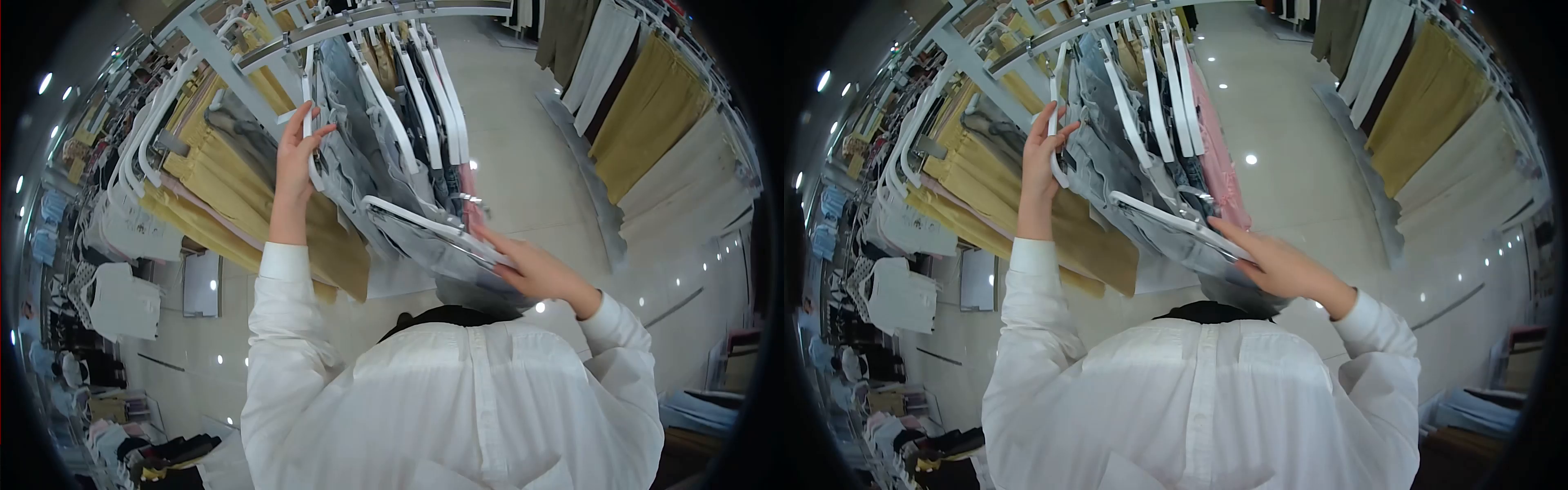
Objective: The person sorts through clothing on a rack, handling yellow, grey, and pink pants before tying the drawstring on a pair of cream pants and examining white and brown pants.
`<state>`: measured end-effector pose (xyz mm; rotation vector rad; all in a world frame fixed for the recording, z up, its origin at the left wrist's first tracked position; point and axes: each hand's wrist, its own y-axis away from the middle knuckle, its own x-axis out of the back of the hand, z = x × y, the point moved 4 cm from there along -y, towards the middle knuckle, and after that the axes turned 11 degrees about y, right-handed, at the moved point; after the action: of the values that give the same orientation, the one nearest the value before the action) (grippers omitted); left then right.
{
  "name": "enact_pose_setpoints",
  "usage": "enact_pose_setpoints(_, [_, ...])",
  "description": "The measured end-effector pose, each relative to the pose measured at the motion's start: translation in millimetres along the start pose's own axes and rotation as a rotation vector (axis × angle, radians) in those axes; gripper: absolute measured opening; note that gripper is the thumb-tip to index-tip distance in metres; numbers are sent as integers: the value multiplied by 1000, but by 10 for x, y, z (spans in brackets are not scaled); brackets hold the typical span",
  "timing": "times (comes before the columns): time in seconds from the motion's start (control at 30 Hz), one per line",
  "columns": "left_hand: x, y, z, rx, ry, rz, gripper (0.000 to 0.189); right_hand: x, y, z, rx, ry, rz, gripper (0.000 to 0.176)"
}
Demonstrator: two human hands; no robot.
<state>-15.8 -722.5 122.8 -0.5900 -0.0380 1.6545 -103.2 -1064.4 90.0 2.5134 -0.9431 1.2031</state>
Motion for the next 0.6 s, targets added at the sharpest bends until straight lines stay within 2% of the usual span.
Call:
enact_pose_setpoints(0.07, [29, 16, -14, -14, -81, 39, 47, 317, 307, -27, 88, 30, 47, 63])
enact_pose_setpoints(0.1, [4, 71, -41, -16, -86, 48, 47, 474, 446, -37, 4, 41, -26, 61])
enact_pose_setpoints(0.13, [14, 149, 1, -156, -298, 198, 43, 587, 571, -14, -81, 56, -99, 60])
enact_pose_setpoints(0.17, [-9, 243, 56, -296, -509, 346, 40, 659, 686, 13, -74, 57, -104, 60])
enact_pose_setpoints(0.2, [-151, 440, 135, -449, -732, 413, 36, 733, 787, 21, 5, 118, -37, 58])
enact_pose_setpoints(0.27, [-656, 900, 164, -481, -559, 342, 36, 933, 961, 72, 84, 173, 32, 57])
enact_pose_setpoints(0.33, [-1253, 1313, 91, -623, -562, -26, 37, 1023, 1187, 153, -29, 259, -218, 55])
enact_pose_setpoints(0.4, [-1897, 1505, 45, -635, -829, -415, 40, 1181, 1356, 89, 23, 276, -234, 53])
enact_pose_setpoints(0.43, [-2159, 1497, -24, -531, -760, -508, 40, 1233, 1421, 69, 79, 308, -238, 51])
enact_pose_setpoints(0.47, [-2247, 1485, -141, -370, -743, -627, 34, 1267, 1468, 116, 52, 301, -240, 51])
enact_pose_setpoints(0.5, [-2337, 1475, -281, -211, -715, -757, 28, 1342, 1499, 151, 91, 340, -152, 48])
enact_pose_setpoints(0.53, [-2386, 1450, -372, -199, -681, -792, 28, 1418, 1555, 195, 120, 382, -63, 45])
enact_pose_setpoints(0.6, [-2382, 1303, -615, 120, -560, -705, 19, 1516, 1567, 378, 48, 413, -21, 41])
